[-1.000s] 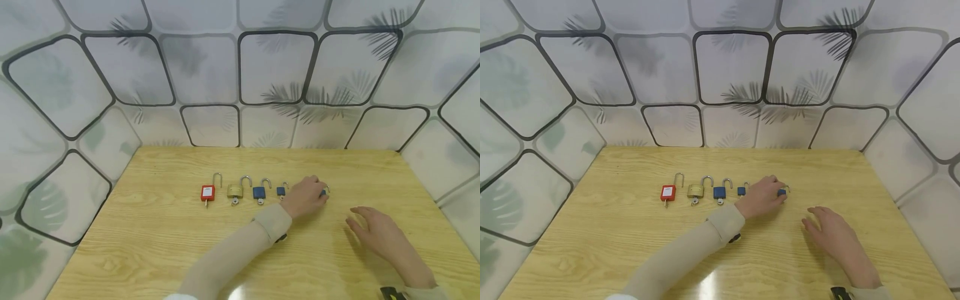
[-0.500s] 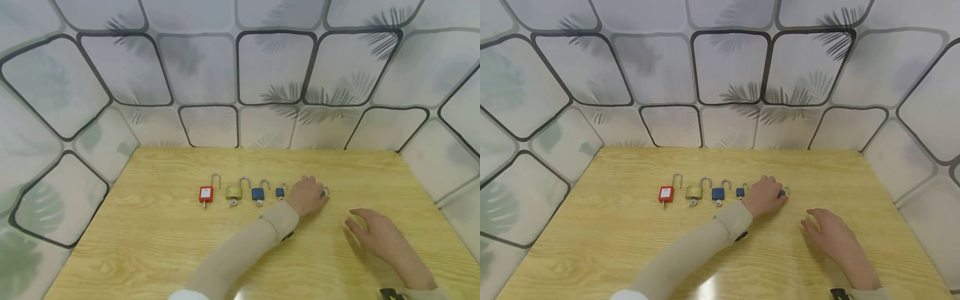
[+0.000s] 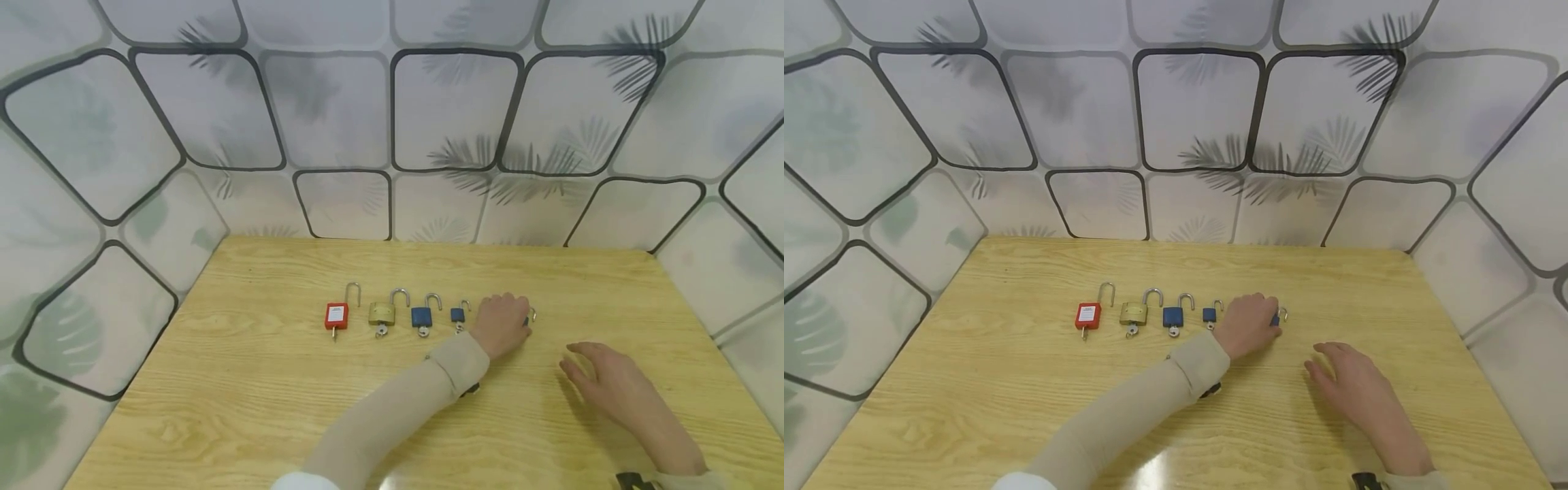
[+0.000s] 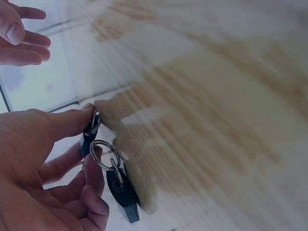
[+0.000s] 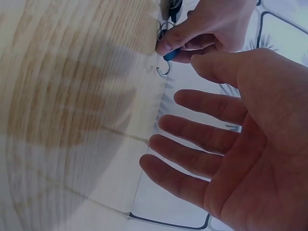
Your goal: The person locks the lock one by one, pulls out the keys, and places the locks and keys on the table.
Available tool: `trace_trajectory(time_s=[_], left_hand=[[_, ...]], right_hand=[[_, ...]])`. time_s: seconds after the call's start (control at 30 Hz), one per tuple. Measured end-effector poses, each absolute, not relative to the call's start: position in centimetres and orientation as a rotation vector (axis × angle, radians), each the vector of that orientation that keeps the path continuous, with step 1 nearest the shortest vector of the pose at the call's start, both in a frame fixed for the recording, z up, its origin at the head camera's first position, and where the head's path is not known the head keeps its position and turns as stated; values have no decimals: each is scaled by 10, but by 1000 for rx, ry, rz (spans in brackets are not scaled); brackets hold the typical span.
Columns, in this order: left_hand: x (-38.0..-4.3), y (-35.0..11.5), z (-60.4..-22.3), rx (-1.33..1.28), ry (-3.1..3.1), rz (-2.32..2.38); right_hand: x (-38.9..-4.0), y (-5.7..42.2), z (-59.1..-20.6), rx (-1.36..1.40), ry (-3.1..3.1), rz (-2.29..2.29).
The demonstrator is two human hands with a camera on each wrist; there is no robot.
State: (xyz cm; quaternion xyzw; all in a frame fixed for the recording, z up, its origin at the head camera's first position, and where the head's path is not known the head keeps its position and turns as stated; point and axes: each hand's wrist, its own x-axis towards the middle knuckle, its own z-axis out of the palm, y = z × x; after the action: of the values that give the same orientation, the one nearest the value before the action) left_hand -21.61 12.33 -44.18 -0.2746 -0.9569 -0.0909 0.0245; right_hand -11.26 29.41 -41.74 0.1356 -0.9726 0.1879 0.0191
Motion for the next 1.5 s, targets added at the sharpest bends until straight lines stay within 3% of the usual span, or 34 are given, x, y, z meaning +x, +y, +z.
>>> trace_trajectory(time_s=[0.47, 0.87, 1.2, 1.5], left_hand=[[-220, 108, -438, -778, -2920, -999], [-199, 71, -412, -721, -2697, -1734], [-174, 34, -400, -489, -2612, -1814], [-154, 24, -403, -506, -2519, -1900]], right_hand=[[-113, 291, -411, 395, -2986, 640], [-116, 273, -400, 513, -2464, 713], [-117, 238, -385, 565, -2252, 775], [-120, 209, -385, 687, -2106, 955]])
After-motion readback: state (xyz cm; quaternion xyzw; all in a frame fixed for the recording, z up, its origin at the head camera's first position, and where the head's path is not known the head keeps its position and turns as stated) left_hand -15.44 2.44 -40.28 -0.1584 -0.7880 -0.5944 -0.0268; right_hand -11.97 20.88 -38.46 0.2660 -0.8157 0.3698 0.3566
